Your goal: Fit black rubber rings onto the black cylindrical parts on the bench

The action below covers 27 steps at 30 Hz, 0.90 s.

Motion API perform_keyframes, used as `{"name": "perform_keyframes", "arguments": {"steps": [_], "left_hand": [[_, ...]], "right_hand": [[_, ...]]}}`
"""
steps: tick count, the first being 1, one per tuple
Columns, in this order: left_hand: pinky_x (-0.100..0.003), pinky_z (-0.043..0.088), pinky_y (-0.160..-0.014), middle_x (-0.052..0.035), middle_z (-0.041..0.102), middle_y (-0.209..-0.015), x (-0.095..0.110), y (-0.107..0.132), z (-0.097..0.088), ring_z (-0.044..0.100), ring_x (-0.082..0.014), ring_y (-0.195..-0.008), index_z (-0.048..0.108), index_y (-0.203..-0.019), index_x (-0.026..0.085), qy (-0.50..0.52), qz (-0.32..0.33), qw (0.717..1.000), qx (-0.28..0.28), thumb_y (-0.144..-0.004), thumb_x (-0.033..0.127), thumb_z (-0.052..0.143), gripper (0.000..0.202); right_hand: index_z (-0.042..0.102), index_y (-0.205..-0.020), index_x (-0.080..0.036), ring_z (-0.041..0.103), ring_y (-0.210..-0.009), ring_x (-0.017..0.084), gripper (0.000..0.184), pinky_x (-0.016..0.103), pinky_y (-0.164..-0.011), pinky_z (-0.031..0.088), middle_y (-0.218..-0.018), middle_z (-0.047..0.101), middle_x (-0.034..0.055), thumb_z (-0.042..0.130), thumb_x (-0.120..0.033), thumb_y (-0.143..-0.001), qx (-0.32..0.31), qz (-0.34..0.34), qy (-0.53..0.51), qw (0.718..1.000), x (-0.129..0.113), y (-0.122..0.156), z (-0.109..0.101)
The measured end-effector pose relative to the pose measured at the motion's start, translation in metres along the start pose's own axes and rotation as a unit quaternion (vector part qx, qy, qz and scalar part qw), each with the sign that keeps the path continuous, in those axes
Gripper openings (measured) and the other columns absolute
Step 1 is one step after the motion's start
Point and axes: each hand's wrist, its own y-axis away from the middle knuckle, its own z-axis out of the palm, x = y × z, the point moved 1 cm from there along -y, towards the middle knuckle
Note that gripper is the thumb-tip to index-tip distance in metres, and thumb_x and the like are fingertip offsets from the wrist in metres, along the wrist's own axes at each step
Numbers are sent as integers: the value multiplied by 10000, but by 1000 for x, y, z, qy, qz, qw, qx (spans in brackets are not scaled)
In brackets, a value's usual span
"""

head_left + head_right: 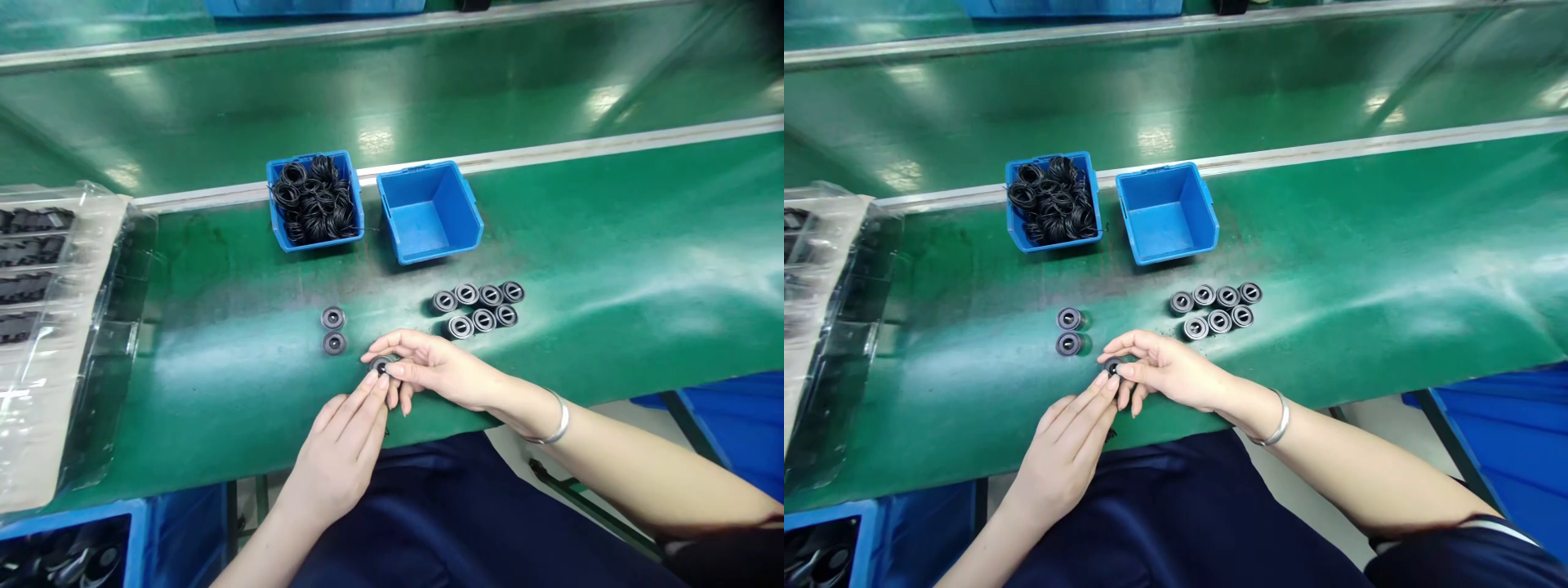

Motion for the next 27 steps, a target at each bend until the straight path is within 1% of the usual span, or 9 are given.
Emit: {"name": "perform_keyframes", "arguments": {"steps": [3, 6, 9, 11, 13, 17, 22, 25, 27], "left_hand": [[-375, 436, -1019, -161, 598, -1401, -1, -1, -2, 529, -273, -1346, 639, -1246, 56, -16, 4, 1000, -5, -975, 47, 407, 357], [-393, 427, -1045, -173, 599, -1396, -4, -7, -3, 510, -294, -1362, 635, -1237, 33, -30, 14, 999, -4, -966, 31, 410, 353], [-420, 404, -1079, -196, 561, -1429, -10, -17, -2, 496, -308, -1374, 640, -1208, 30, -56, 7, 998, -5, -962, 30, 428, 325], [-430, 377, -1103, -205, 544, -1443, -14, -25, -3, 495, -305, -1377, 647, -1182, 45, -78, -13, 997, 2, -965, 50, 455, 289], [-431, 353, -1120, -205, 551, -1437, -18, -34, -5, 503, -297, -1371, 655, -1147, 63, -99, -35, 994, 19, -966, 63, 474, 256], [-446, 353, -1109, -203, 559, -1430, -24, -47, -7, 524, -299, -1353, 664, -1082, 91, -122, -66, 990, 33, -969, 64, 456, 238], [-500, 343, -1107, -207, 543, -1445, -27, -51, -8, 529, -323, -1345, 663, -1047, 116, -120, -93, 988, 32, -965, 58, 452, 233], [-496, 384, -1082, -199, 575, -1418, -20, -45, -11, 555, -318, -1316, 654, -1076, 129, -88, -94, 990, 55, -948, 44, 476, 236], [-428, 474, -1017, -187, 639, -1328, -13, -39, -14, 621, -275, -1227, 643, -1122, 132, -26, -99, 992, 72, -937, 30, 471, 273]], "right_hand": [[551, -1226, -124, 687, -719, 126, 323, 271, -636, 617, -899, 671, 52, 618, -318, -976, -4, 9, 18, 1000, -1, 0, 1], [541, -1250, -158, 680, -766, 125, 345, 264, -598, 627, -1095, 639, 91, 634, -321, -960, 29, -6, 10, 1000, -2, -1, 3], [488, -1340, -219, 670, -871, 154, 389, 260, -563, 629, -1225, 564, 111, 584, -340, -984, 93, -50, 18, 994, 1, -1, 7], [417, -1414, -255, 669, -893, 164, 437, 265, -574, 630, -1247, 553, 118, 541, -344, -1005, 125, -77, 45, 988, 6, 1, 10], [378, -1440, -285, 671, -885, 160, 448, 280, -590, 631, -1365, 496, 138, 517, -323, -1016, 155, -118, 98, 976, 13, 5, 14], [438, -1385, -317, 666, -879, 159, 362, 326, -635, 630, -1568, 283, 127, 454, -243, -1031, 176, -198, 241, 934, 23, 19, 20], [442, -1389, -308, 658, -903, 182, 403, 392, -781, 618, -1498, 393, 145, 416, -146, -1021, 169, -231, 370, 884, 25, 37, 13], [461, -1366, -296, 631, -1051, 229, 431, 433, -892, 584, -1461, 438, 134, 460, -93, -986, 212, -268, 443, 829, 23, 48, 6], [464, -1363, -291, 609, -1106, 255, 458, 442, -902, 573, -1433, 464, 137, 486, -69, -963, 254, -286, 484, 787, 22, 54, 1]]}}
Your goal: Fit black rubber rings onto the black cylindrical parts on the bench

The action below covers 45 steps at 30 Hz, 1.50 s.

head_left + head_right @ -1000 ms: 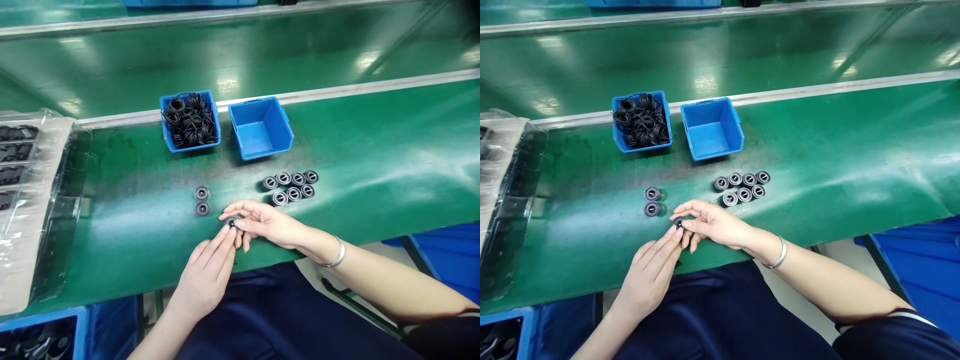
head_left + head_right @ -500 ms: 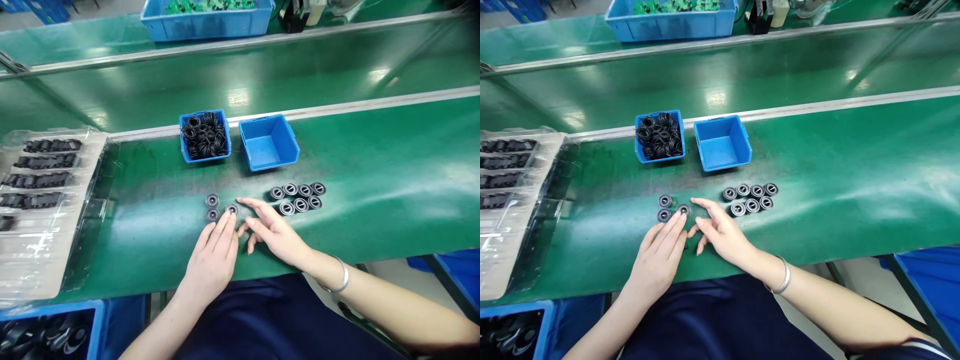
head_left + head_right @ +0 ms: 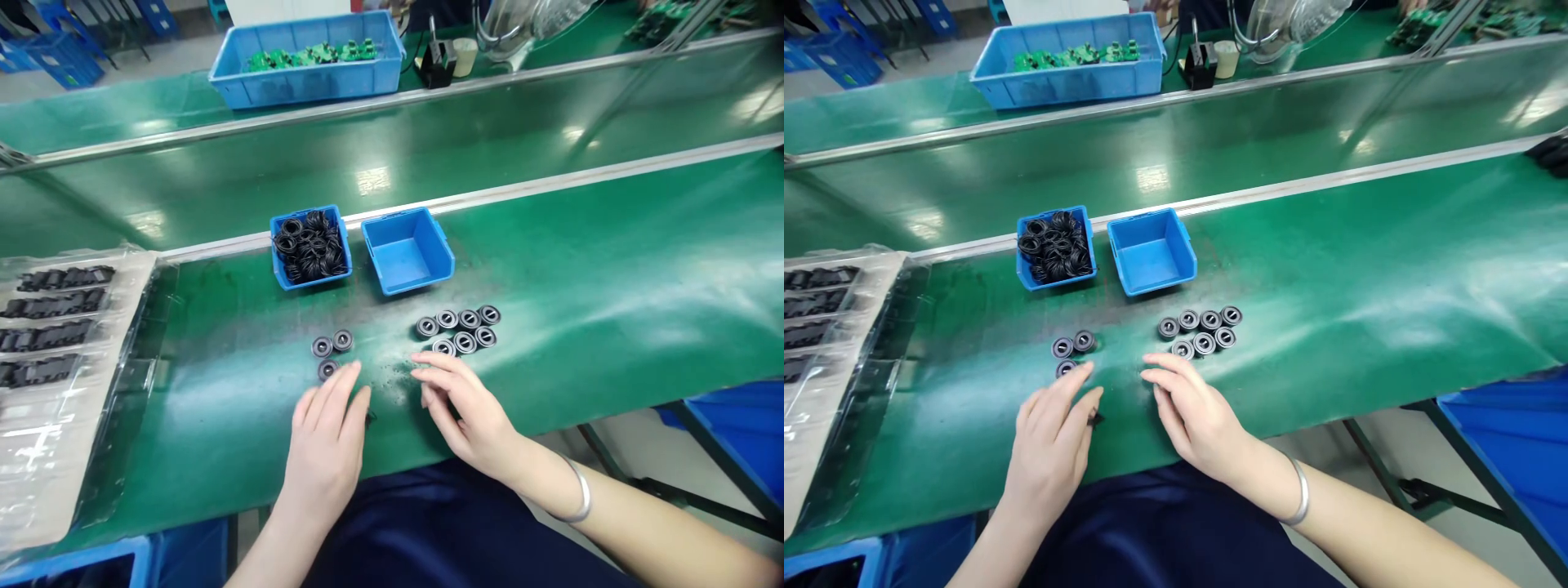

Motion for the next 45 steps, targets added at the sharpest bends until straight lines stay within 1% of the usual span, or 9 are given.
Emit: {"name": "perform_keyframes", "arguments": {"steps": [3, 7, 10, 15, 18, 25, 32, 38, 45], "left_hand": [[-283, 563, -899, -136, 696, -1153, 7, 9, -1, 685, -179, -1054, 625, -1163, 140, 148, -43, 987, -41, -934, 20, 424, 327], [-219, 573, -862, -57, 726, -1013, 11, 16, 6, 704, -135, -950, 642, -1115, 180, 261, -100, 957, -80, -935, 42, 465, 287], [-210, 578, -846, -18, 750, -971, 8, 17, 10, 722, -123, -901, 657, -1109, 209, 283, -138, 945, -82, -944, 67, 512, 262], [-202, 592, -795, 13, 770, -922, 4, 15, 5, 741, -111, -838, 676, -1124, 229, 295, -194, 934, -61, -962, 107, 524, 253], [-195, 590, -790, 17, 774, -891, 4, 12, -1, 742, -107, -810, 692, -1116, 224, 290, -207, 933, -43, -960, 112, 536, 247], [-173, 572, -799, -12, 771, -934, 7, 6, -5, 727, -108, -846, 717, -1079, 184, 261, -161, 952, -4, -931, 96, 572, 225], [-172, 572, -783, 22, 770, -879, 5, 10, -3, 720, -91, -817, 681, -1187, 214, 293, -164, 941, -32, -951, 63, 536, 316], [-197, 567, -860, 19, 775, -934, -5, 19, -4, 730, -102, -885, 682, -1154, 238, 266, -200, 943, -25, -955, 92, 560, 275], [-289, 566, -922, -89, 738, -1111, -11, 33, 5, 701, -165, -1029, 649, -1183, 174, 175, -74, 982, -7, -918, 18, 548, 323]], "right_hand": [[449, -1381, -265, 639, -939, 218, 479, 417, -804, 586, -1436, 445, 165, 497, -57, -952, 59, 2, 43, 997, 6, 4, -8], [468, -1345, -240, 618, -791, 157, 402, 377, -739, 585, -1412, 440, 173, 481, -84, -975, 77, 54, 5, 996, 12, 4, -9], [497, -1287, -241, 620, -815, 158, 335, 364, -762, 585, -1343, 489, 149, 472, -101, -984, 44, 59, -41, 996, 11, 2, -3], [507, -1289, -236, 604, -760, 120, 320, 313, -716, 581, -1321, 508, 133, 479, -125, -989, -69, 38, -140, 987, -4, -4, 9], [539, -1267, -225, 577, -712, 91, 291, 274, -652, 560, -1337, 496, 130, 523, -159, -985, -90, 43, -166, 981, -15, -11, 8], [638, -971, -171, 581, -702, 81, 74, 231, -586, 500, -1190, 547, 101, 621, -242, -959, -129, 63, -186, 972, -27, -32, 3], [613, -847, -162, 602, -922, 157, 163, 211, -589, 468, -1085, 571, 104, 595, -262, -975, -127, 87, -197, 968, -20, -39, 2], [583, -780, -158, 602, -832, 138, 210, 235, -603, 484, -1066, 563, 95, 599, -267, -959, -90, 147, -183, 968, -10, -46, 4], [578, -759, -151, 570, -697, 99, 203, 230, -560, 473, -1052, 566, 86, 611, -254, -931, -80, 175, -168, 967, -2, -51, 9]]}}
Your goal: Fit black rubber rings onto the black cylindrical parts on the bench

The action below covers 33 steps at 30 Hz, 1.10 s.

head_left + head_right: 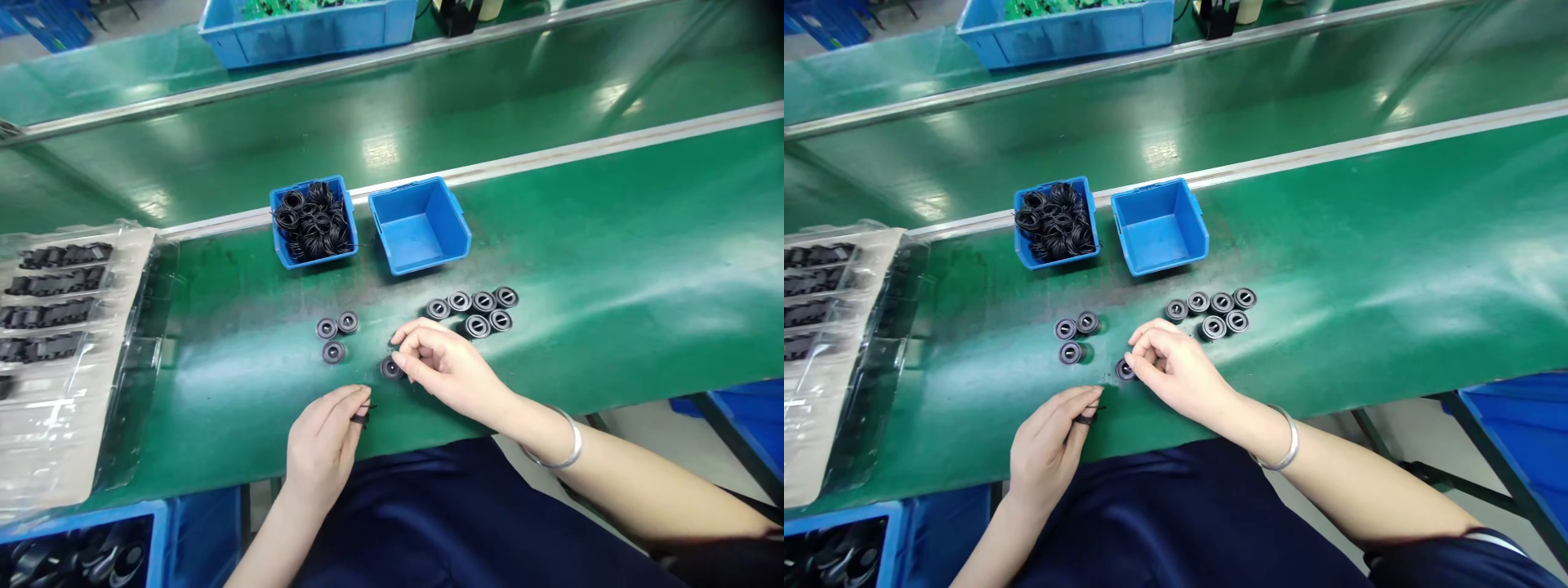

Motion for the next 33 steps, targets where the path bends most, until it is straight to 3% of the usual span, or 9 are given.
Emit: {"name": "perform_keyframes", "arguments": {"steps": [5, 9, 13, 18, 27, 33], "left_hand": [[-440, 522, -1032, -180, 682, -1254, 5, -3, 6, 583, -274, -1287, 633, -1208, 106, -50, 123, 991, -28, -914, 11, 522, 328], [-444, 463, -1108, -201, 655, -1308, 13, -9, 9, 521, -285, -1355, 644, -1179, 61, -97, 182, 977, -56, -933, 32, 542, 269], [-419, 413, -1150, -185, 650, -1327, 14, -12, 9, 515, -269, -1362, 661, -1162, 55, -115, 193, 972, -72, -954, 44, 521, 250], [-398, 407, -1133, -143, 641, -1354, 11, -9, 5, 522, -238, -1358, 658, -1189, 93, -114, 186, 972, -93, -989, 57, 451, 289], [-363, 446, -1054, -156, 652, -1334, 7, -10, 3, 530, -236, -1350, 655, -1186, 72, -101, 198, 968, -115, -987, 59, 462, 277], [-359, 461, -1031, -145, 645, -1347, 8, -10, 5, 546, -239, -1334, 662, -1179, 79, -105, 197, 969, -106, -985, 67, 466, 277]], "right_hand": [[584, -763, -152, 570, -691, 98, 198, 238, -592, 486, -1039, 576, 81, 615, -260, -926, 2, -16, 14, 1000, 0, -1, 0], [569, -763, -156, 555, -631, 81, 202, 226, -560, 485, -1033, 607, 81, 610, -268, -926, -1, -7, 7, 1000, -1, -1, 1], [563, -884, -177, 573, -536, 91, 176, 198, -455, 450, -834, 662, 40, 592, -337, -952, -36, 73, -53, 995, 2, 1, 3], [569, -1029, -168, 549, -413, 102, 242, 179, -369, 407, -579, 617, -22, 578, -400, -960, -121, 156, -140, 970, 2, -2, 4], [588, -882, -147, 583, -415, 62, 218, 116, -289, 389, -698, 634, -22, 734, -302, -837, -206, 267, -156, 928, -10, -28, 0], [650, -924, -113, 586, -413, 80, 241, 153, -369, 487, -599, 632, -16, 710, -335, -852, -193, 278, -209, 917, -7, -27, -1]]}}
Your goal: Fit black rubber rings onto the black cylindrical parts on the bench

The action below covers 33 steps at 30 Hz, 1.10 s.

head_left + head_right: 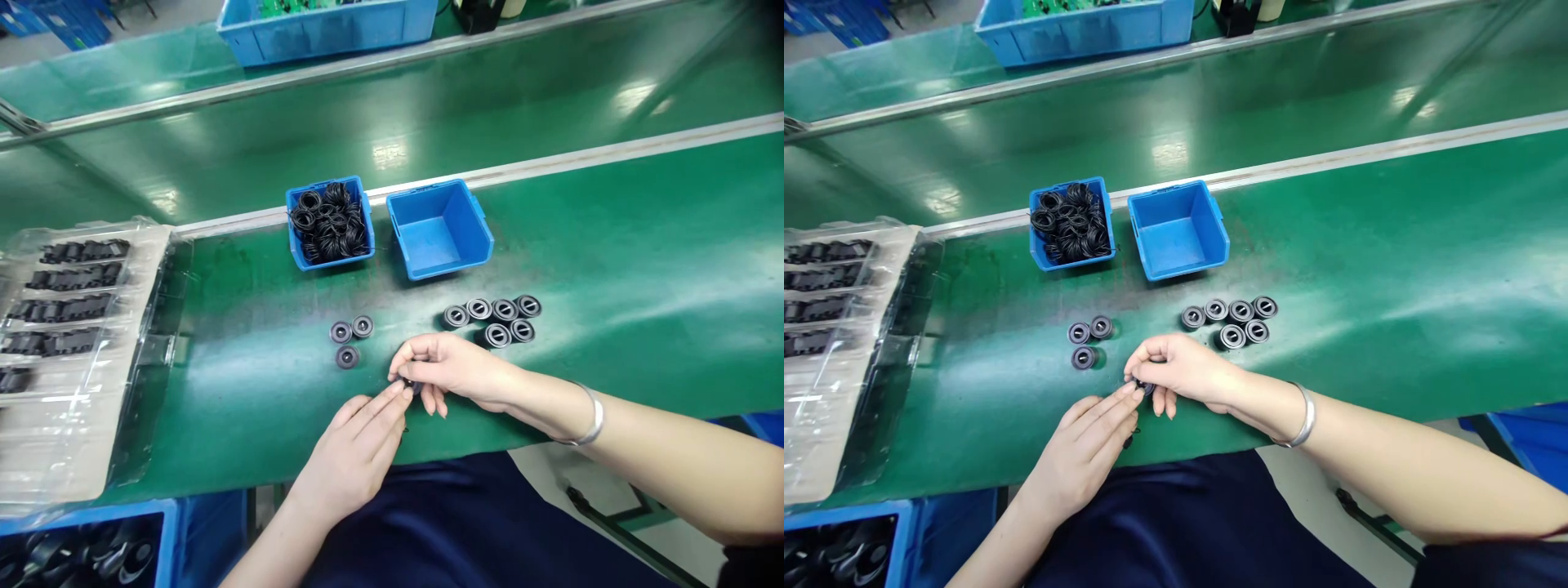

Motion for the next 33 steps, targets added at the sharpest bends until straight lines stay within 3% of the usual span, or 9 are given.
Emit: {"name": "perform_keyframes", "arguments": {"steps": [3, 8, 13, 18, 23, 29, 33], "left_hand": [[-365, 460, -1030, -151, 630, -1365, 1, 3, 3, 528, -243, -1351, 663, -1185, 79, -3, -3, 1000, -4, -987, 79, 463, 282], [-371, 441, -1024, -151, 585, -1418, 3, 6, 6, 499, -249, -1374, 662, -1193, 73, -15, -3, 1000, -13, -992, 82, 431, 305], [-373, 403, -1029, -137, 564, -1443, 9, 6, 7, 483, -249, -1386, 659, -1202, 76, -30, -9, 999, -8, -991, 82, 429, 312], [-418, 375, -1037, -109, 561, -1452, 10, 3, 5, 456, -285, -1405, 694, -1109, 122, -39, -18, 999, -16, -991, 103, 463, 260], [-387, 391, -964, -109, 593, -1418, 10, 1, 3, 507, -272, -1360, 694, -1114, 116, -43, -4, 999, -9, -991, 100, 459, 266], [-349, 367, -988, -61, 596, -1419, 15, -1, 8, 566, -202, -1281, 682, -1174, 130, -39, -21, 999, -1, -997, 100, 450, 294], [-339, 367, -989, -55, 626, -1386, 16, -3, 8, 590, -194, -1240, 691, -1161, 141, -26, -32, 999, 5, -991, 91, 471, 282]], "right_hand": [[680, -977, -97, 579, -434, 82, 286, 172, -404, 494, -629, 666, 18, 692, -362, -868, 4, -23, -36, 999, 7, 4, -1], [698, -1057, -126, 568, -501, 45, 254, 198, -483, 478, -1070, 717, 109, 663, -331, -911, 42, -90, -92, 991, 25, 14, 3], [697, -1182, -151, 557, -609, 82, 290, 246, -622, 497, -940, 699, 71, 640, -293, -936, 59, -125, -128, 982, 38, 24, 12], [702, -1199, -146, 571, -661, 103, 303, 270, -685, 502, -848, 668, 45, 644, -257, -923, 44, -105, -156, 981, 36, 25, 10], [717, -1149, -118, 584, -656, 102, 289, 256, -670, 523, -803, 666, 38, 681, -254, -896, 15, -79, -169, 982, 30, 21, 4], [657, -1207, -105, 631, -627, 120, 358, 179, -470, 485, -713, 646, 29, 650, -334, -934, -12, -60, -132, 989, 28, 19, 4], [647, -1146, -106, 640, -584, 112, 324, 176, -459, 505, -702, 642, 17, 657, -348, -932, -14, -65, -122, 990, 28, 16, 5]]}}
